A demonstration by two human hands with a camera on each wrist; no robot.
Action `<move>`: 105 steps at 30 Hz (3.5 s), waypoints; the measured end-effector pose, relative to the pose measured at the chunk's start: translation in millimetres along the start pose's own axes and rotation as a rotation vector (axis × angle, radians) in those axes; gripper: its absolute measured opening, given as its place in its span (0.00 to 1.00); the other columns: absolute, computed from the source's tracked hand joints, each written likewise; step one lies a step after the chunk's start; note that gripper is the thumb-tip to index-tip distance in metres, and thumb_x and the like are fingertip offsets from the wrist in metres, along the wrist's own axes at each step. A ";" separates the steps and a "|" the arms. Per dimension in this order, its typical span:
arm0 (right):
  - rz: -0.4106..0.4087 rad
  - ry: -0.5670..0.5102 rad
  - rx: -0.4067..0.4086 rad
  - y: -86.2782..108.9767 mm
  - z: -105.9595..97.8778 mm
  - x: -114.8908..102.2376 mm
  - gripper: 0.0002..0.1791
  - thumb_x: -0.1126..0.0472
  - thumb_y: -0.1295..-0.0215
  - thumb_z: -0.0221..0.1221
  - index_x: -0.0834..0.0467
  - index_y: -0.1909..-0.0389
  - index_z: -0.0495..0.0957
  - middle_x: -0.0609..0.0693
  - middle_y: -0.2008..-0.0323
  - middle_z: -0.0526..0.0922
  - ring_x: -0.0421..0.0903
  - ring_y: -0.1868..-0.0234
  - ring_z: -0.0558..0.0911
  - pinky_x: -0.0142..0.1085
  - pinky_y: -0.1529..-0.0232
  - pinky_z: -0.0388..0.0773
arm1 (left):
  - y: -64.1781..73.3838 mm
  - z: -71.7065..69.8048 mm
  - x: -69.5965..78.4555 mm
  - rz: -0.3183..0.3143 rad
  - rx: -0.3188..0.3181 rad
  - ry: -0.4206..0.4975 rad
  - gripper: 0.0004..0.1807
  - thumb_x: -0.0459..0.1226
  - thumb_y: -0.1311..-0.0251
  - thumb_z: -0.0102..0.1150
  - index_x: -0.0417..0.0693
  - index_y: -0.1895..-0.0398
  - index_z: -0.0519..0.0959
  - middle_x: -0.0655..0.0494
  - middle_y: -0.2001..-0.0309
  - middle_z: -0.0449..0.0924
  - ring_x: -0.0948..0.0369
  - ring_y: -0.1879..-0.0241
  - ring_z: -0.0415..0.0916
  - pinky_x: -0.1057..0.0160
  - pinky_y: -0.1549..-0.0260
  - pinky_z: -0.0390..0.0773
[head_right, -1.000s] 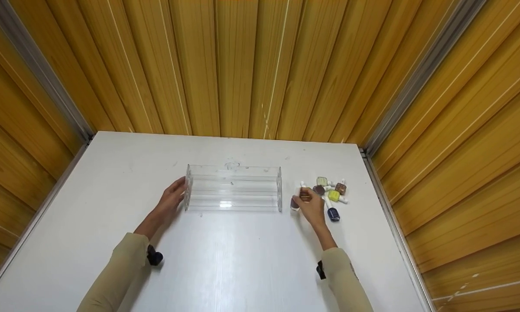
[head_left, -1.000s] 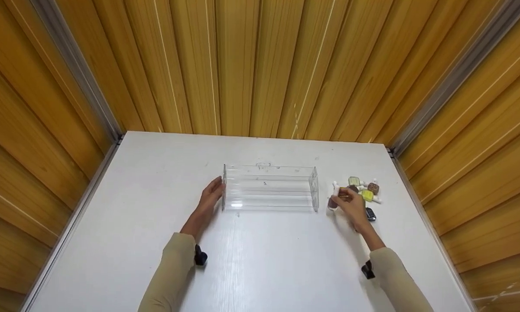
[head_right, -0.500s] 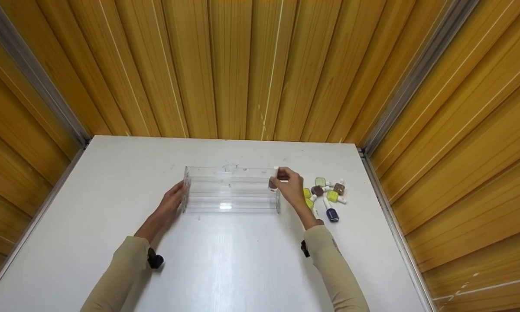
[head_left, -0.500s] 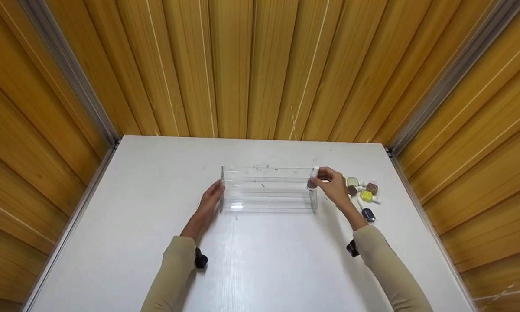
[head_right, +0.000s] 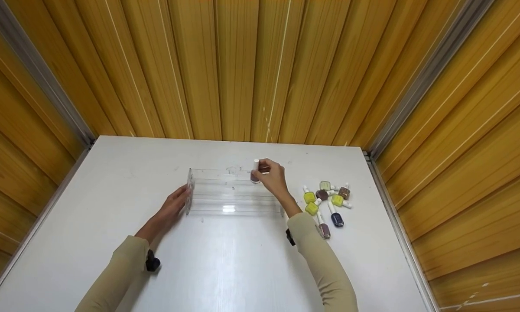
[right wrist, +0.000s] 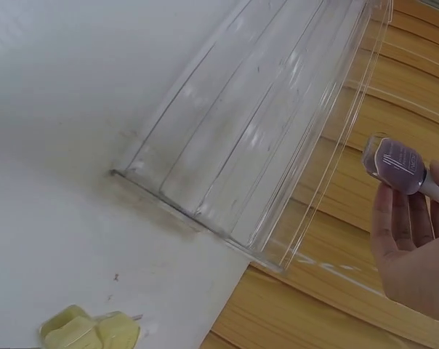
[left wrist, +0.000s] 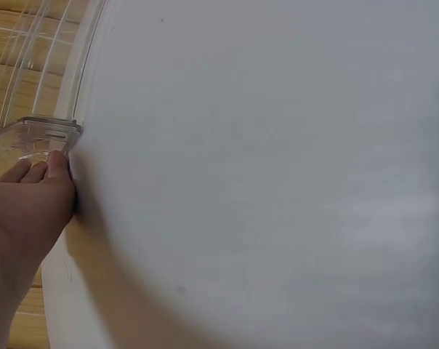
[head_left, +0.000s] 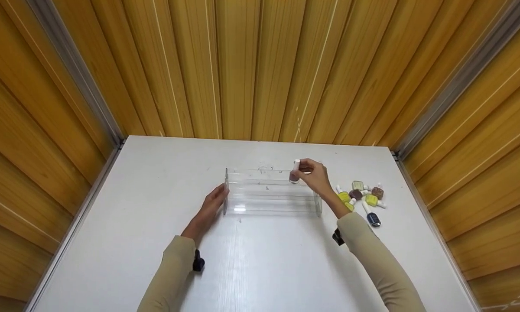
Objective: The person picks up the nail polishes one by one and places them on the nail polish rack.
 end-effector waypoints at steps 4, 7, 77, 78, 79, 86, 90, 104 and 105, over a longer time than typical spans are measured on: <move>-0.030 -0.026 -0.029 -8.5 16.4 -8.7 0.16 0.69 0.39 0.70 0.69 0.51 0.83 0.66 0.54 0.87 0.60 0.52 0.87 0.33 0.52 0.86 | 0.1 -2.2 -1.4 -0.008 -0.028 -0.038 0.34 0.49 0.21 0.48 0.46 0.20 0.56 0.45 0.19 0.55 0.48 0.18 0.48 0.49 0.19 0.51; -0.055 -0.051 -0.047 -13.4 28.4 -14.5 0.18 0.70 0.40 0.71 0.70 0.50 0.82 0.66 0.54 0.87 0.61 0.52 0.87 0.38 0.50 0.87 | 0.3 -3.7 -1.8 -0.009 -0.033 -0.038 0.34 0.48 0.21 0.49 0.46 0.20 0.57 0.45 0.19 0.55 0.49 0.18 0.49 0.50 0.19 0.52; -0.092 -0.112 0.012 -11.6 -11.0 -23.5 0.11 0.73 0.29 0.59 0.75 0.51 0.82 0.75 0.58 0.85 0.72 0.55 0.85 0.28 0.63 0.86 | 1.3 -5.9 -3.1 -0.021 -0.032 0.074 0.33 0.47 0.24 0.54 0.45 0.21 0.60 0.48 0.20 0.58 0.52 0.18 0.48 0.52 0.18 0.48; -0.074 -0.089 0.023 -7.9 -25.5 -23.3 0.12 0.73 0.29 0.58 0.76 0.50 0.81 0.76 0.57 0.85 0.71 0.55 0.85 0.27 0.63 0.86 | 1.6 -6.5 -3.5 -0.026 -0.032 0.077 0.33 0.48 0.24 0.54 0.46 0.21 0.61 0.49 0.20 0.58 0.52 0.18 0.48 0.53 0.18 0.48; -0.047 -0.073 0.035 -4.8 -41.0 -21.5 0.12 0.73 0.28 0.57 0.76 0.50 0.81 0.77 0.57 0.84 0.69 0.55 0.86 0.27 0.63 0.86 | 1.8 -6.1 -3.8 -0.024 -0.035 0.075 0.34 0.48 0.24 0.54 0.46 0.21 0.60 0.49 0.20 0.58 0.52 0.18 0.48 0.53 0.18 0.48; 0.151 -0.037 0.124 11.6 -136.0 43.7 0.16 0.66 0.24 0.56 0.73 0.45 0.80 0.69 0.54 0.87 0.36 0.64 0.88 0.28 0.61 0.86 | 2.0 -4.7 -3.6 -0.011 -0.041 0.086 0.34 0.46 0.24 0.54 0.44 0.21 0.59 0.46 0.20 0.58 0.51 0.18 0.48 0.52 0.18 0.49; 0.224 0.017 0.151 28.2 -173.0 86.1 0.17 0.63 0.23 0.56 0.73 0.44 0.79 0.55 0.61 0.90 0.29 0.67 0.85 0.25 0.63 0.85 | 2.1 -4.6 -3.3 -0.026 -0.033 0.085 0.34 0.46 0.24 0.55 0.44 0.21 0.59 0.46 0.20 0.58 0.51 0.18 0.48 0.52 0.18 0.48; 0.420 0.259 0.018 83.3 -187.2 165.7 0.19 0.62 0.28 0.58 0.78 0.54 0.81 0.62 0.66 0.90 0.36 0.71 0.86 0.27 0.70 0.84 | 1.6 -5.1 -4.9 -0.051 -0.036 0.069 0.35 0.46 0.23 0.53 0.45 0.20 0.57 0.47 0.19 0.55 0.51 0.18 0.46 0.52 0.18 0.46; 0.424 0.263 0.020 85.5 -185.6 168.4 0.18 0.62 0.29 0.58 0.77 0.55 0.81 0.62 0.66 0.90 0.36 0.71 0.85 0.27 0.70 0.84 | 1.7 -5.8 -5.1 -0.051 -0.033 0.070 0.34 0.45 0.23 0.53 0.45 0.20 0.57 0.47 0.19 0.55 0.51 0.18 0.46 0.52 0.18 0.46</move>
Point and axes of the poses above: each hand's wrist, its own y-axis away from the middle knuckle, its own z-axis out of the palm, x = y × z, the point moved 8 cm from there along -y, towards the middle knuckle
